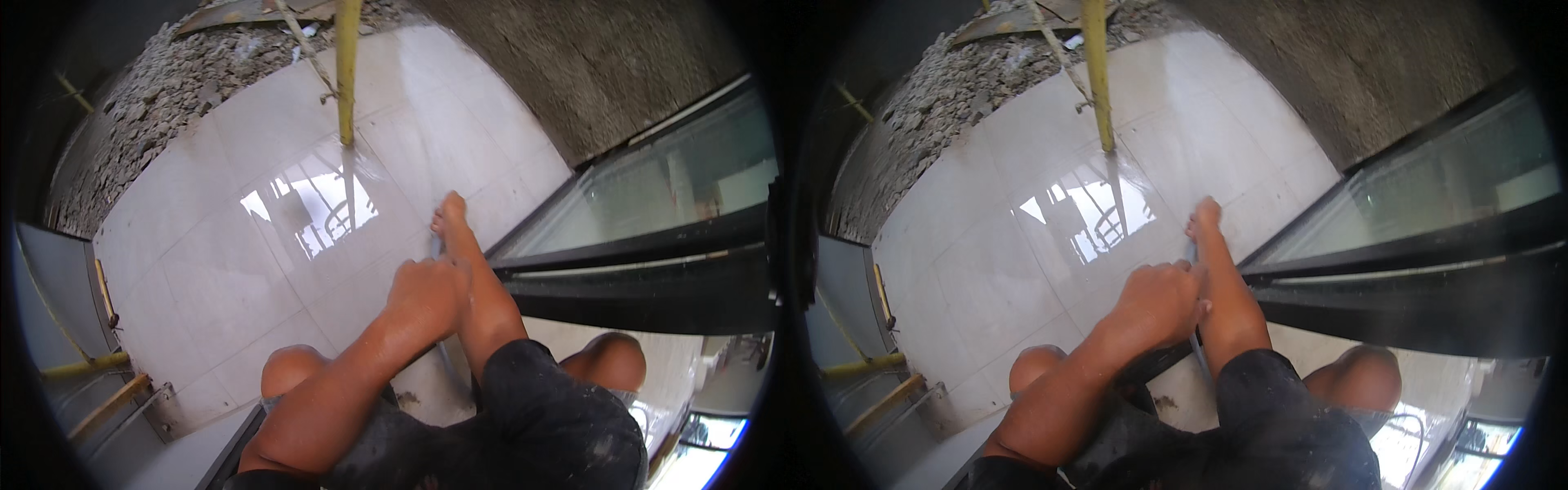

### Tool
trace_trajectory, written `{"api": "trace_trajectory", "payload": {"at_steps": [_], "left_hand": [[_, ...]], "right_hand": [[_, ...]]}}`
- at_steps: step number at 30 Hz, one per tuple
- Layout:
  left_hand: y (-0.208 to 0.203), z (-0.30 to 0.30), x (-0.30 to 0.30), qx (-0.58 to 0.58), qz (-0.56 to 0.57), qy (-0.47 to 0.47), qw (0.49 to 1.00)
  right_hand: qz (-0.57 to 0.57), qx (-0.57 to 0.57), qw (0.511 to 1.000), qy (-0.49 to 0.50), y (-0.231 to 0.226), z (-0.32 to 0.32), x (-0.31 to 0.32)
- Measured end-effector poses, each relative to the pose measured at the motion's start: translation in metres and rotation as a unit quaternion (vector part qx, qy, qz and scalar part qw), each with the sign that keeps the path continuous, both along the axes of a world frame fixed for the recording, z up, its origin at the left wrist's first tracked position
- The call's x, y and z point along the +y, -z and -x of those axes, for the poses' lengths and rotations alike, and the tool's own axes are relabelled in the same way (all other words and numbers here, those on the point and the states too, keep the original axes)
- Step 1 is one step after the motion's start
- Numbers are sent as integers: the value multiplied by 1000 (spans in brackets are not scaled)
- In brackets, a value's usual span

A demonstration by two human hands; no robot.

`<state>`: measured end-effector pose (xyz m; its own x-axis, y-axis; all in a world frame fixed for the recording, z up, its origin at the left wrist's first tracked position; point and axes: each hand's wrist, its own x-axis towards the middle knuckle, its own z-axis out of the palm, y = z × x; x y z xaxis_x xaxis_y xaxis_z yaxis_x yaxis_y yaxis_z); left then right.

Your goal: The person rinses a sliding door track with water from a hose, then wipes the track and the glass door with their hands.

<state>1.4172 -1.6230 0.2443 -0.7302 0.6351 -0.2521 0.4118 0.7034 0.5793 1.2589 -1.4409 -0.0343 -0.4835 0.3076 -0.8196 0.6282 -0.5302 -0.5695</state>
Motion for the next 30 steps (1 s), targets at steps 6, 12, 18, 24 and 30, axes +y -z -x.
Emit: {"api": "trace_trajectory", "payload": {"at_steps": [6, 12, 18, 24, 30], "left_hand": [[7, 0, -3, -22, -6, -23, 999], [5, -1, -15, 39, -53, -71, 995], [7, -3, -26, 22, -60, -64, 996], [9, 2, -24, 6, -77, -48, 996], [19, 7, -27, -39, 9, -21, 999]], "right_hand": [[51, 8, 994, -94, 4, -26, -95], [72, 7, 988, 133, -15, -79, -92], [84, 21, 957, 276, 16, -118, -57], [67, 46, 925, 371, 42, -128, -2], [63, 85, 909, 404, 13, -101, 21]]}}
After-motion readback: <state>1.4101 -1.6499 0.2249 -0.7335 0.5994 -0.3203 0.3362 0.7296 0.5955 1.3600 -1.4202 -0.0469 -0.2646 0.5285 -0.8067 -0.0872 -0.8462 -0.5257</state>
